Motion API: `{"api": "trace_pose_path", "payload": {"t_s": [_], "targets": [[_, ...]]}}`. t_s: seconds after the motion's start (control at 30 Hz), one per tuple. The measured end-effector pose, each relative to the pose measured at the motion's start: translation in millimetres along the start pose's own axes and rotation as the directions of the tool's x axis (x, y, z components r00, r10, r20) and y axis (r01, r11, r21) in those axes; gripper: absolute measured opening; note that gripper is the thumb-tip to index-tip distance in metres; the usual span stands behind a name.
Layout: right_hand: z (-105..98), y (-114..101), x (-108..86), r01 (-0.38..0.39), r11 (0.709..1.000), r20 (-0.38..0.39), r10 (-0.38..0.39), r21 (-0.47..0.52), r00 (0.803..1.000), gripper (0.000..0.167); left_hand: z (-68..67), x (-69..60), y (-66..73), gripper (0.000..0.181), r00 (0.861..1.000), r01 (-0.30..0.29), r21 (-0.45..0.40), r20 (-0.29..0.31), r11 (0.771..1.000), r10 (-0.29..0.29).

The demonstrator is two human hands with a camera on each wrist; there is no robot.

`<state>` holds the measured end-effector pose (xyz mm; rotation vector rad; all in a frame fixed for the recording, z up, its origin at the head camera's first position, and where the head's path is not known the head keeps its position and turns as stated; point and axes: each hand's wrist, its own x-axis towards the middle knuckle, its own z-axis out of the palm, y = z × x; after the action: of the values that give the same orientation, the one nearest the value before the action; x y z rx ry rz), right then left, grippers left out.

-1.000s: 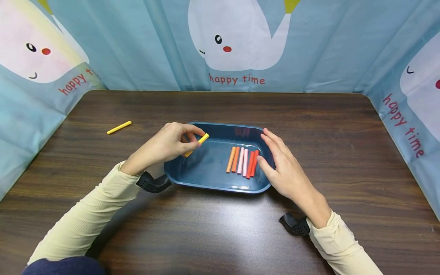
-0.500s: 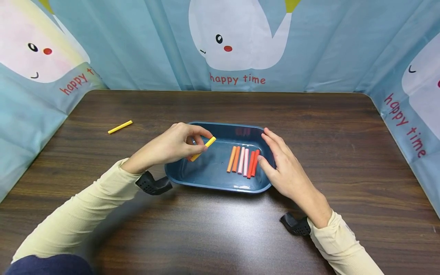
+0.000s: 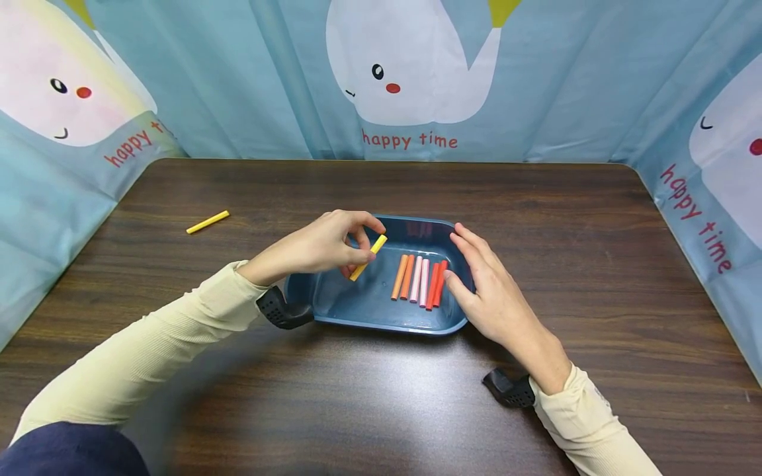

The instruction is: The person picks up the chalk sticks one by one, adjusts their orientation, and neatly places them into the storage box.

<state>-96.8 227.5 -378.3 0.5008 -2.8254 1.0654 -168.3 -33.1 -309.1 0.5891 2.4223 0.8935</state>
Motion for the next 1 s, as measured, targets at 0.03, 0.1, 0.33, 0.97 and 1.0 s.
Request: {"api": "trace_pose_path", "payload": {"t_s": [0.03,0.1,0.33,0.97,1.0], "targets": [[-0.1,0.2,0.0,0.000,1.000,-0.002,0.000,-0.001,1.000,0.061,0.4,2.2,0.6,0.041,1.000,0.008,-0.007,0.015,1.000,-0.008],[-0.3,0.5,-0.1,0.001,1.000,-0.004,-0.001,-0.003,1.000,0.060,1.4,6.8,1.3,0.040,0.999,0.021,-0.012,0.045,1.000,-0.020],[1.5,1.5,-0.2,-0.001,1.000,-0.006,0.001,-0.003,1.000,0.060,7.9,19.4,1.1,0.038,0.993,0.066,0.015,0.093,0.998,-0.067],[0.9,2.3,0.5,0.006,1.000,-0.013,-0.006,-0.016,1.000,0.059,18.6,40.7,1.3,0.029,0.984,0.090,0.136,0.141,0.987,-0.109],[1.0,2.2,0.7,0.005,1.000,-0.011,-0.005,-0.018,1.000,0.059,18.9,41.2,1.5,0.029,0.984,0.093,0.138,0.141,0.986,-0.112]]}}
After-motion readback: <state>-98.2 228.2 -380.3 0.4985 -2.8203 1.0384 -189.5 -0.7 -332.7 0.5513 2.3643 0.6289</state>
